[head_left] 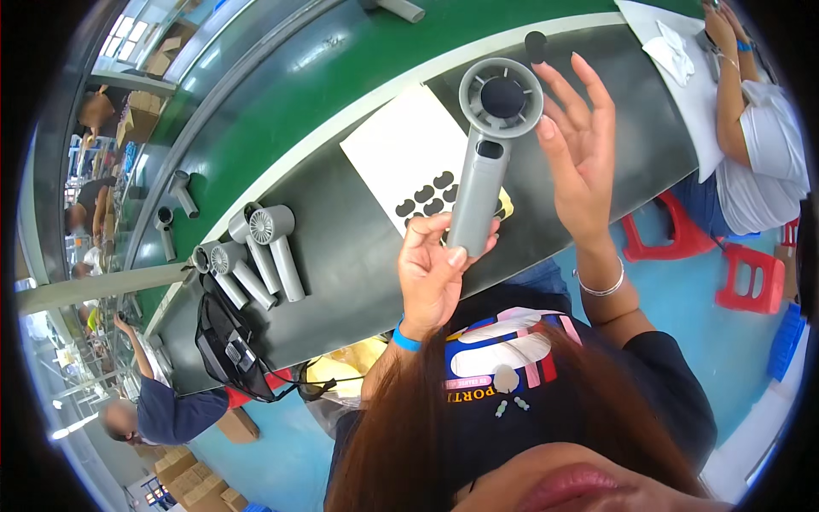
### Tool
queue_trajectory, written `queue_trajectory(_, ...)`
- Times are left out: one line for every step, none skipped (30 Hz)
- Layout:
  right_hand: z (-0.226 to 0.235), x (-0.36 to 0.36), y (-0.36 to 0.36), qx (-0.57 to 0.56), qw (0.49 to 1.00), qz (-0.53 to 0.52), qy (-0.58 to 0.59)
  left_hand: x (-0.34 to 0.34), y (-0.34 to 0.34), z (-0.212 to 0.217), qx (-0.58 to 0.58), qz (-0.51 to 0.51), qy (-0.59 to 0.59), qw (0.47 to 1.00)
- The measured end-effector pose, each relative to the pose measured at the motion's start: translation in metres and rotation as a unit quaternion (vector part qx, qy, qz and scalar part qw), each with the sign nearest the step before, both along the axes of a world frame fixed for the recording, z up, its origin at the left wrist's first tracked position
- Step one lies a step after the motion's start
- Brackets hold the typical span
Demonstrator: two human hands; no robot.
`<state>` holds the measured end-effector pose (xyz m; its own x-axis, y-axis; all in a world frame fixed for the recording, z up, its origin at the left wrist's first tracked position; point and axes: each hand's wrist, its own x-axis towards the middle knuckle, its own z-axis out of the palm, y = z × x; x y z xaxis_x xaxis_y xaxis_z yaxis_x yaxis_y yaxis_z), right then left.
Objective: Assembling handheld fans by applying small circular adhesive labels to the interior of the fan head.
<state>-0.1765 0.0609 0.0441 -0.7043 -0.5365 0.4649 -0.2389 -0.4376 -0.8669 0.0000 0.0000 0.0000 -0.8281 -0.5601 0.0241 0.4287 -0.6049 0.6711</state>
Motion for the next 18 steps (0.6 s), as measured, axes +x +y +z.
queue_trajectory(0.0,0.001,0.0,-0.014,1.0,0.004,-0.008,0.0,0.002,0.001,0.001,0.006,0.003,1.0)
queue_trajectory(-0.001,0.002,-0.001,-0.029,0.999,0.008,-0.016,-0.001,0.002,0.001,0.001,0.011,0.006,1.0)
queue_trajectory(-0.001,-0.001,0.0,-0.03,0.999,0.01,-0.013,-0.005,0.004,0.002,0.0,0.012,0.009,1.0)
queue_trajectory(0.0,-0.005,0.0,-0.038,0.999,0.013,-0.013,-0.009,0.005,0.003,-0.018,0.015,0.015,1.0)
queue_trajectory(0.0,-0.008,0.001,-0.046,0.999,0.016,-0.013,-0.012,0.005,0.004,-0.035,0.017,0.02,0.999)
queue_trajectory(-0.001,-0.01,0.002,-0.046,0.999,0.017,-0.012,-0.014,0.007,0.004,-0.035,0.018,0.02,0.999)
queue_trajectory(-0.002,-0.011,0.003,-0.051,0.999,0.015,-0.012,-0.016,0.008,0.005,-0.042,0.019,0.018,0.999)
queue_trajectory(-0.002,-0.012,0.004,-0.055,0.998,0.014,-0.011,-0.017,0.009,0.004,-0.048,0.02,0.015,0.999)
queue_trajectory(-0.002,-0.013,0.005,-0.055,0.998,0.013,-0.012,-0.019,0.01,0.004,-0.047,0.019,0.015,0.999)
queue_trajectory(-0.002,-0.015,0.007,-0.057,0.998,0.012,-0.018,-0.021,0.01,0.004,-0.05,0.016,0.017,0.998)
queue_trajectory(-0.002,-0.016,0.008,-0.059,0.998,0.011,-0.024,-0.022,0.011,0.004,-0.053,0.012,0.02,0.998)
queue_trajectory(-0.002,-0.018,0.01,-0.058,0.998,0.01,-0.023,-0.025,0.011,0.006,-0.052,0.01,0.02,0.998)
queue_trajectory(-0.001,-0.019,0.012,-0.059,0.998,0.006,-0.028,-0.028,0.011,0.011,-0.041,-0.004,-0.008,0.999)
queue_trajectory(-0.001,-0.021,0.013,-0.059,0.998,0.001,-0.033,-0.031,0.01,0.014,-0.03,-0.018,-0.037,0.999)
queue_trajectory(-0.001,-0.023,0.015,-0.057,0.998,0.0,-0.032,-0.035,0.01,0.014,-0.029,-0.019,-0.036,0.999)
queue_trajectory(-0.002,-0.024,0.015,-0.059,0.998,-0.007,-0.03,-0.04,0.009,0.014,-0.01,-0.058,-0.033,0.998)
queue_trajectory(-0.003,-0.026,0.017,-0.061,0.998,-0.015,-0.028,-0.044,0.009,0.013,0.008,-0.096,-0.029,0.995)
queue_trajectory(-0.004,-0.029,0.019,-0.061,0.998,-0.015,-0.025,-0.047,0.01,0.013,0.031,-0.118,-0.035,0.992)
